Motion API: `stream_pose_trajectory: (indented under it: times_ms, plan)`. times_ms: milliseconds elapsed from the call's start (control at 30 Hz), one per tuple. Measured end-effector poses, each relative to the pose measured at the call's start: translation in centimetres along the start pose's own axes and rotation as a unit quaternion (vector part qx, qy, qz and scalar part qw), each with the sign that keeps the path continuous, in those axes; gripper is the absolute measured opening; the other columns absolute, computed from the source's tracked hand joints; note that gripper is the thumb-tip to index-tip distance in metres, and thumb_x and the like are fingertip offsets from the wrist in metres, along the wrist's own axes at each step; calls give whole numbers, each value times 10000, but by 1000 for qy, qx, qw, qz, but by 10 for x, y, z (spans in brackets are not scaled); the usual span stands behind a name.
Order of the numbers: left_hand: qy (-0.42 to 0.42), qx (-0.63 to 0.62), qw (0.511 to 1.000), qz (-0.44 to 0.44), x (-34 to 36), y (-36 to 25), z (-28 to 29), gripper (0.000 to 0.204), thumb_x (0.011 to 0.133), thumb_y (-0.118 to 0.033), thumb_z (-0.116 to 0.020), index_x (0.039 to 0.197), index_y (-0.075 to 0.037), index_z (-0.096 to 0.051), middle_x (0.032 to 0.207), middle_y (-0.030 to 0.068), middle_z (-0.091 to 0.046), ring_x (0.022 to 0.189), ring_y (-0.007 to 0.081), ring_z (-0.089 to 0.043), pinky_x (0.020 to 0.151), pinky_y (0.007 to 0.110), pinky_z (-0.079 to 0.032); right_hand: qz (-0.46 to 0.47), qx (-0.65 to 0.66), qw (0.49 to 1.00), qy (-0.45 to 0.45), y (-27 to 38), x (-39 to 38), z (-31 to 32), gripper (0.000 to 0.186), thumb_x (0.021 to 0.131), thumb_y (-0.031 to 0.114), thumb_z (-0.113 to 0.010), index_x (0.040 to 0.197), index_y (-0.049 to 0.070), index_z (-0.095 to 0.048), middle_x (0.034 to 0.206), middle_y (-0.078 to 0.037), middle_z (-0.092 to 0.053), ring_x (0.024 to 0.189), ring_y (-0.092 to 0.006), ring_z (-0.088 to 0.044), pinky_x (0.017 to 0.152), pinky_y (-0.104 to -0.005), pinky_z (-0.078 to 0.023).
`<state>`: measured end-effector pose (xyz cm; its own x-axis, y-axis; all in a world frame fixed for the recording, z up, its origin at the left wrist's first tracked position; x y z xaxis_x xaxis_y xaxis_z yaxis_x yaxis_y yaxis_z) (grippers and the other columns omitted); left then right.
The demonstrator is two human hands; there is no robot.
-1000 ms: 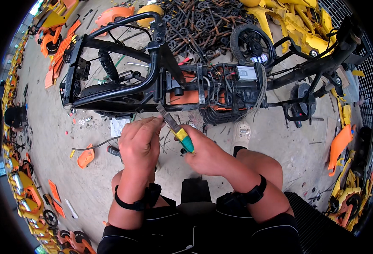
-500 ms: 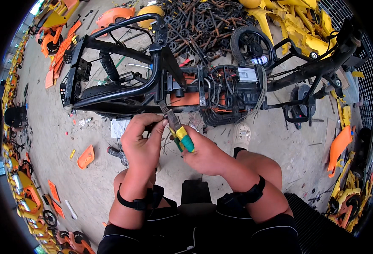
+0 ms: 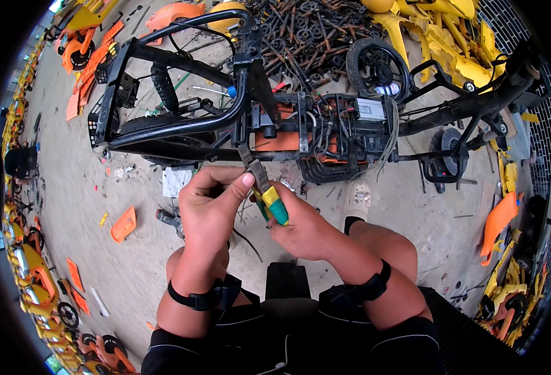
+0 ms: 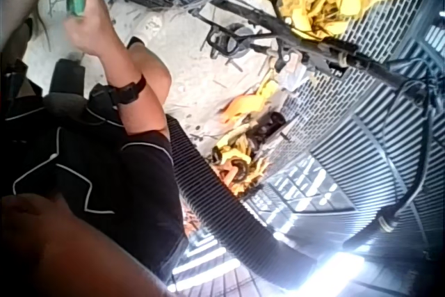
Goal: The person strips and twists wires on a scooter frame using pliers. They handle wire segments, use the pliers to strip insulation, and twist the copper strands together by hand.
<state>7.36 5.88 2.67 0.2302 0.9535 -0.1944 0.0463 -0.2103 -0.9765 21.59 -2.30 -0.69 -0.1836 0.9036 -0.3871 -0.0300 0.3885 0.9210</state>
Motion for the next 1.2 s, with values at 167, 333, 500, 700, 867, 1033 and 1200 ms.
stream_pose_trajectory:
  times_ms: [167,333,500,700,867,1033,1200]
  plan:
    - [-5,13,1000,-29,-2,0,0,134,874,-55,-786,932,28,-700,828,48,-715,715,64,-624,654,216,-511,25,13,1000,-9,-4,0,-4,688,816,-21,-545,1470,54,-344,1103,-95,-550,946,-192,-589,846,-349,-504]
    - [6,25,999,-19,-3,-2,3,119,875,-25,-772,932,29,-683,873,80,-719,755,108,-661,690,248,-543,6,-9,1000,-18,4,-1,-6,613,825,-1,-543,1416,57,-394,1039,-99,-553,921,-200,-572,838,-357,-487]
    - [2,15,1000,-21,-4,-5,5,124,873,-43,-781,926,27,-694,831,52,-707,723,69,-621,661,217,-507,1,-31,999,-26,8,-2,-7,596,836,-5,-533,1413,50,-399,1040,-119,-553,940,-217,-571,853,-358,-476]
    - [2,22,999,-32,-4,-6,7,131,875,-55,-784,924,33,-700,803,50,-705,690,58,-612,624,211,-501,-5,-79,996,-49,9,-2,-5,628,825,-17,-537,1430,46,-385,1173,-178,-587,1071,-278,-616,922,-382,-482]
    - [-2,10,1000,-1,-7,-11,3,123,861,-22,-788,937,18,-700,877,50,-714,755,70,-615,676,217,-494,10,-83,995,-48,6,1,-2,607,813,-35,-543,1398,35,-397,1189,-181,-600,1089,-297,-626,933,-389,-488]
    - [18,-18,1000,7,-7,-11,2,121,896,-48,-762,957,8,-674,861,26,-694,741,54,-590,671,213,-484,23,-69,995,-65,13,2,-3,544,814,-75,-516,1339,33,-425,1141,-146,-615,1069,-263,-637,922,-380,-506]
    - [38,-3,999,2,-7,-12,-2,115,943,-82,-719,970,-10,-633,835,-19,-636,714,26,-521,649,193,-440,33,-38,994,-93,5,8,-4,493,825,-91,-488,1301,29,-448,1098,-126,-614,1018,-224,-649,898,-373,-528]
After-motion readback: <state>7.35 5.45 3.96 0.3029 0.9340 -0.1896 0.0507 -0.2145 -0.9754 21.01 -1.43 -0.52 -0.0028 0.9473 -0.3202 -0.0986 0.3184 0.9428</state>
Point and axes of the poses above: each hand's wrist, its own x-axis towards the middle knuckle, its own z-axis out of the back of the hand, y = z × x, the point moved 4 cm from there along x, towards the middle knuckle
